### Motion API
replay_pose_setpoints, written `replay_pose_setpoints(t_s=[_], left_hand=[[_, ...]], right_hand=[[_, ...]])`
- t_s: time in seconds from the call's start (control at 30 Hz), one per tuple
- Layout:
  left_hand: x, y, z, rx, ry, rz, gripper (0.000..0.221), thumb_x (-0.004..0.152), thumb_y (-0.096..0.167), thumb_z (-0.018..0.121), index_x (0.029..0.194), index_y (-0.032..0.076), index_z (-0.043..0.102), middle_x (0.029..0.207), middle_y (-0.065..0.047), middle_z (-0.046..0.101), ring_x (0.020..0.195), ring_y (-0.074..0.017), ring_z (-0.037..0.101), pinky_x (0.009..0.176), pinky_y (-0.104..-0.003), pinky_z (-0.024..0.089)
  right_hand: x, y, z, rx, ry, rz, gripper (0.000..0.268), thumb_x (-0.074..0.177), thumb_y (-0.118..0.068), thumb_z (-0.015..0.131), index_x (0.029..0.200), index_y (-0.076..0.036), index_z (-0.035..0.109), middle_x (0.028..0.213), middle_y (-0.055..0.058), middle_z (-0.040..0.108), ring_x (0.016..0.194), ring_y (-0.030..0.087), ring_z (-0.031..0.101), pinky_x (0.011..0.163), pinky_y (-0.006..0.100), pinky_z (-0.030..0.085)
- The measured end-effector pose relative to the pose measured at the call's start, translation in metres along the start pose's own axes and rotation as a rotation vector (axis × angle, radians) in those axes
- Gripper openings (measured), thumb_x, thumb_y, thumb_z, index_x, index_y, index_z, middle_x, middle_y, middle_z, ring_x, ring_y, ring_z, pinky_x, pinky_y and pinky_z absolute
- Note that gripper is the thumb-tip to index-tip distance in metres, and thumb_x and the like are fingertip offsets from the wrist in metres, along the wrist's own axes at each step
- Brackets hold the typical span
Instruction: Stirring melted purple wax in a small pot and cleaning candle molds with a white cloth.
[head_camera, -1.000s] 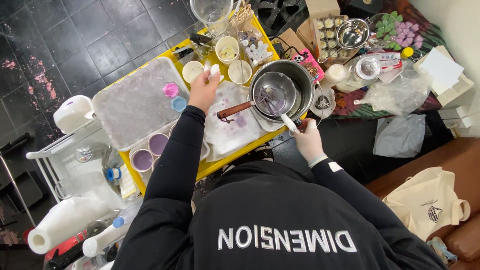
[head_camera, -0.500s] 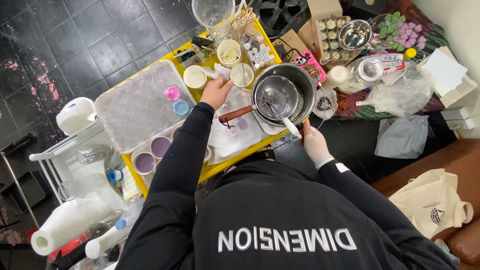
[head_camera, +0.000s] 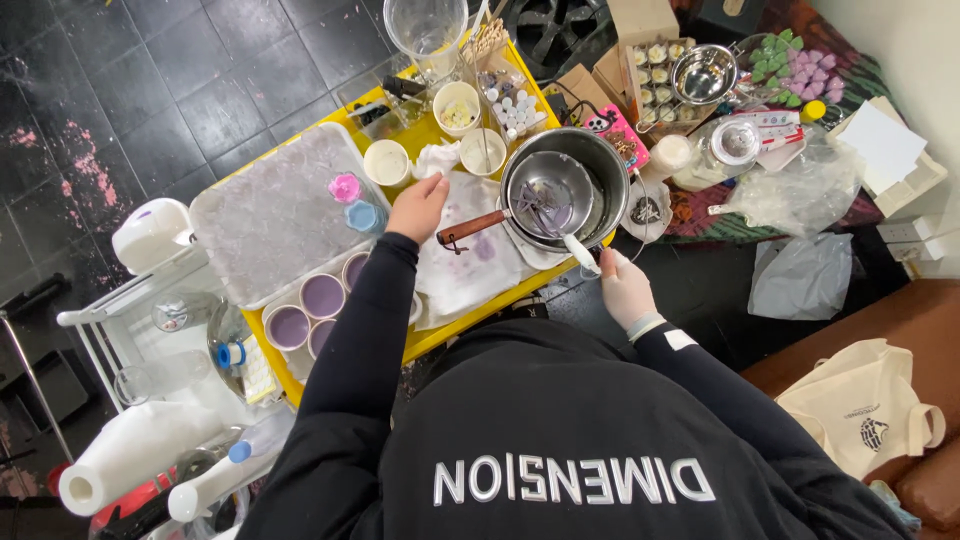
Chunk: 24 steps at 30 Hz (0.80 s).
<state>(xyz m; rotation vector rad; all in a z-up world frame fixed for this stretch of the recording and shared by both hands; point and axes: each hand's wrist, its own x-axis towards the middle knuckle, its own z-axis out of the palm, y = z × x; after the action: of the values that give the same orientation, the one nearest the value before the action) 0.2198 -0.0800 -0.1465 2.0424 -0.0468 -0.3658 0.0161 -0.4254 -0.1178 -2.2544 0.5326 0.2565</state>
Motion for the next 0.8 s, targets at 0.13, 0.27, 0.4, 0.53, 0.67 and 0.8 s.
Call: replay_pose_setpoints(t_s=[0.13,0.27,0.4,0.53,0.67,0.8], left_hand=[[-0.017,0.027,-0.001,0.008,0.064,0.052,0.049,0.101,0.037,0.059,0.134,0.002,0.064,0.131,-0.018,0.070,0.124,-0.0269,0.066,0.104,-0.034,0.048],[-0.008,0.029,0.007,0.063,0.170,0.054,0.047,0.100,0.033,0.059,0.137,0.004,0.063,0.132,-0.021,0.067,0.121,-0.0319,0.066,0.103,-0.036,0.050],[0.033,-0.030,0.033,0.099,0.190,0.271,0.052,0.103,0.029,0.059,0.144,-0.001,0.053,0.141,-0.026,0.061,0.132,-0.0376,0.058,0.109,-0.040,0.045],[0.043,-0.024,0.036,0.063,0.162,0.194,0.055,0.102,0.031,0.060,0.144,-0.002,0.049,0.139,-0.028,0.061,0.129,-0.0377,0.060,0.108,-0.041,0.046],[0.045,-0.019,0.036,0.170,0.153,0.059,0.051,0.100,0.036,0.058,0.139,0.003,0.057,0.131,-0.025,0.065,0.122,-0.0386,0.062,0.104,-0.043,0.047],[0.043,-0.019,0.034,0.178,0.180,0.099,0.044,0.099,0.038,0.057,0.126,0.005,0.068,0.117,-0.021,0.072,0.112,-0.0363,0.067,0.096,-0.042,0.051]], right_hand=[[-0.019,-0.046,-0.021,0.069,0.067,-0.025,0.030,0.102,-0.031,0.061,0.115,-0.003,0.058,0.084,0.015,0.067,0.077,0.030,0.066,0.071,0.042,0.051],[-0.013,-0.030,-0.011,0.046,0.184,-0.084,0.031,0.099,-0.028,0.068,0.109,-0.002,0.056,0.083,0.013,0.066,0.074,0.030,0.065,0.069,0.041,0.051],[-0.018,-0.048,-0.018,-0.022,0.202,-0.113,0.030,0.101,-0.027,0.070,0.108,-0.002,0.057,0.083,0.012,0.064,0.075,0.030,0.064,0.070,0.042,0.051],[-0.022,-0.060,-0.022,-0.035,0.206,-0.138,0.037,0.088,-0.023,0.075,0.109,0.001,0.056,0.082,0.014,0.063,0.075,0.032,0.064,0.069,0.043,0.051],[-0.013,-0.043,-0.014,-0.114,0.219,-0.235,0.030,0.094,-0.022,0.070,0.111,0.001,0.060,0.089,0.017,0.066,0.084,0.036,0.064,0.074,0.046,0.050],[0.005,-0.016,-0.014,-0.219,0.117,-0.166,0.028,0.110,-0.028,0.058,0.106,-0.001,0.065,0.090,0.020,0.069,0.089,0.040,0.066,0.080,0.050,0.050]])
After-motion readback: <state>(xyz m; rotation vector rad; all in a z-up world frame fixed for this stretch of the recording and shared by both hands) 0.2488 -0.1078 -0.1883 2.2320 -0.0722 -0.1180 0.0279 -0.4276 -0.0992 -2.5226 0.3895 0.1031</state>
